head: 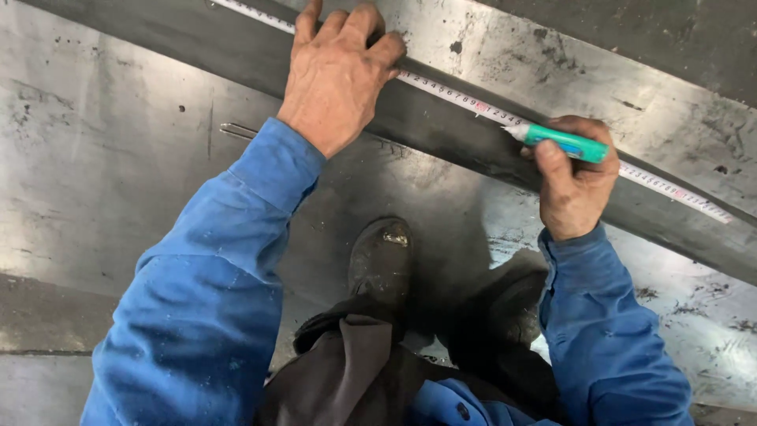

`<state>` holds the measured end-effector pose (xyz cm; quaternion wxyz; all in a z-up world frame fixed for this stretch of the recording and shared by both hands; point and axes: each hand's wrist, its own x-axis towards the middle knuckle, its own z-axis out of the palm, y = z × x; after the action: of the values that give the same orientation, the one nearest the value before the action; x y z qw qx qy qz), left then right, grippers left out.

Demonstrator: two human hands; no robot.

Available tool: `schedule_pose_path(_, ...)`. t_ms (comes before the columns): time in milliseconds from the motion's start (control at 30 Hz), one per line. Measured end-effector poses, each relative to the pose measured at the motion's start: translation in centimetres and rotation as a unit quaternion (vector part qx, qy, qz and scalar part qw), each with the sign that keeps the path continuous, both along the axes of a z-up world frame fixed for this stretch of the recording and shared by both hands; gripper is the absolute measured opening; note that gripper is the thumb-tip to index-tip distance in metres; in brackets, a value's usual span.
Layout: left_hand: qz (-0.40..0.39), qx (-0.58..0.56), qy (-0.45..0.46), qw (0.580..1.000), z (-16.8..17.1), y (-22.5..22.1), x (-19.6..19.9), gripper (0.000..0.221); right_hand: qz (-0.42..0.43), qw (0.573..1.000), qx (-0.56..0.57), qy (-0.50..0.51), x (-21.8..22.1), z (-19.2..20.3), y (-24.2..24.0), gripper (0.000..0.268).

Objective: Measuring and marking a metal beam using a tape measure, a marker, and a compass divider.

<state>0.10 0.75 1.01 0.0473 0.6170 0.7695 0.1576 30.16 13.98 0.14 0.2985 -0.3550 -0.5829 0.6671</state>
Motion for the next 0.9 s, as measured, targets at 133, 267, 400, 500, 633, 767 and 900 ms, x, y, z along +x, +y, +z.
schedule_pose_path(133, 0.009, -0.014, -0.003, 1.000, 0.1, 0.2, -0.1, 0.018, 0.035, 0.990, 0.078, -0.112, -1.0, 1.0, -0.4, 0.025)
schedule_pose_path(267, 0.002, -0.007, 0.006, 1.000, 0.3, 0.2, -0.2, 0.017, 0.048, 0.977, 0.144, -0.148, -2.3, 1.9, -1.4, 0.024)
schedule_pose_path(400, -0.002, -0.012, 0.016, 1.000, -0.2, 0.2, -0.3, 0.015, 0.052, 0.972, 0.174, -0.149, -3.0, 1.8, -1.9, 0.025)
schedule_pose_path(500, 0.000, -0.018, 0.026, 1.000, -0.4, 0.3, -0.3, 0.016, 0.050, 0.969, 0.186, -0.155, -3.3, 1.7, -2.0, 0.023)
schedule_pose_path(633, -0.002, -0.015, 0.031, 0.999, -0.1, 0.4, -0.3, 0.014, 0.045, 0.964, 0.214, -0.151, -3.3, 1.7, -2.2, 0.024)
schedule_pose_path(767, -0.011, -0.017, 0.040, 0.999, 0.0, 0.5, -0.5, 0.014, 0.047, 0.961, 0.227, -0.151, -3.6, 1.8, -2.2, 0.023)
schedule_pose_path(900, -0.007, -0.027, 0.049, 0.998, -0.3, 0.5, -0.4, 0.015, 0.046, 0.961, 0.226, -0.155, -3.4, 1.3, -2.2, 0.023)
